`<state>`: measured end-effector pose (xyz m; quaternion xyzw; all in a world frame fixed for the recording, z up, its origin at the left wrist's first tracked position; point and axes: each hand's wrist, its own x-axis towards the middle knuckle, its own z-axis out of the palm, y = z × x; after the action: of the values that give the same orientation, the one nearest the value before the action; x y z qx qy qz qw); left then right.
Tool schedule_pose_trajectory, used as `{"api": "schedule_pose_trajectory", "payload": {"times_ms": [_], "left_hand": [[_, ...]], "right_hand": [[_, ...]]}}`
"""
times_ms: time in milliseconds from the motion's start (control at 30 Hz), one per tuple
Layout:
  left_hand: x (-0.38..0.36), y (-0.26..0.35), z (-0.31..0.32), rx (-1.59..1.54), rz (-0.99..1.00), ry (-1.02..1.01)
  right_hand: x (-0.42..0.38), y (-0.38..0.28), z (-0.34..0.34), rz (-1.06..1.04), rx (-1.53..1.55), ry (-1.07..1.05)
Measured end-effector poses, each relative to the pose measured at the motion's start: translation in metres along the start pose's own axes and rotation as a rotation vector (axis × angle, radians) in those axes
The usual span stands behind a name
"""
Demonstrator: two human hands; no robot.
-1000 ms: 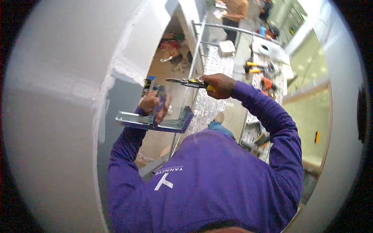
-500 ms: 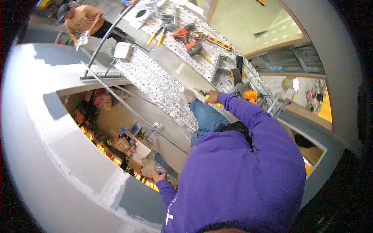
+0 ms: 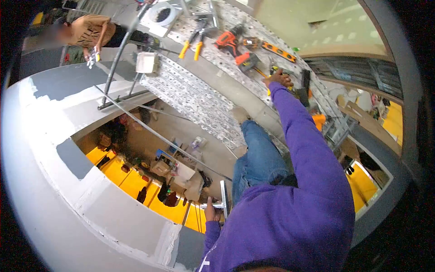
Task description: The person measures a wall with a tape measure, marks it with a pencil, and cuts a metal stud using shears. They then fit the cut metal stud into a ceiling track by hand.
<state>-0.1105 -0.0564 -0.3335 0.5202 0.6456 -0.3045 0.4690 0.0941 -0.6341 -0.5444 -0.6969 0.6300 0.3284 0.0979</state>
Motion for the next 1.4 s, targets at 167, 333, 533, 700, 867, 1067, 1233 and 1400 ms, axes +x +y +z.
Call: {"api": "schedule_pose_trajectory", "payload": {"times_ms": [167,333,533,700,867,1067,1233,1400], "left_hand": [[-0.017,0.045,0.008,-0.099,0.177,0.004],[-0.031,0.094,0.027,-0.125,0.369,0.014],[-0.083,0.159,0.073,0.008,0.689,-0.035],[-0.106,0.192,0.118,-0.068,0.795,-0.196],[-0.168,0.202,0.15,0.152,1.02,-0.495],[-0.202,0.231,0.152,1.402,1.8,-0.609],[-0.268,0.236,0.151,0.905,0.991,-0.889],[-0.209,0.257,0.161,1.277,1.211,-0.806]], "right_hand": [[0.011,-0.02,-0.004,-0.088,-0.095,0.035],[-0.019,-0.007,0.013,-0.262,-0.056,0.074],[-0.142,0.015,0.074,-0.987,0.428,-0.306],[-0.348,0.059,-0.003,-1.301,0.581,-0.883],[-0.408,0.078,0.003,-1.153,1.1,-1.016],[-0.393,0.112,-0.033,-1.161,1.235,-1.038],[-0.362,0.137,-0.037,-1.02,1.443,-1.29],[-0.351,0.147,-0.033,-0.602,1.806,-2.067]]}}
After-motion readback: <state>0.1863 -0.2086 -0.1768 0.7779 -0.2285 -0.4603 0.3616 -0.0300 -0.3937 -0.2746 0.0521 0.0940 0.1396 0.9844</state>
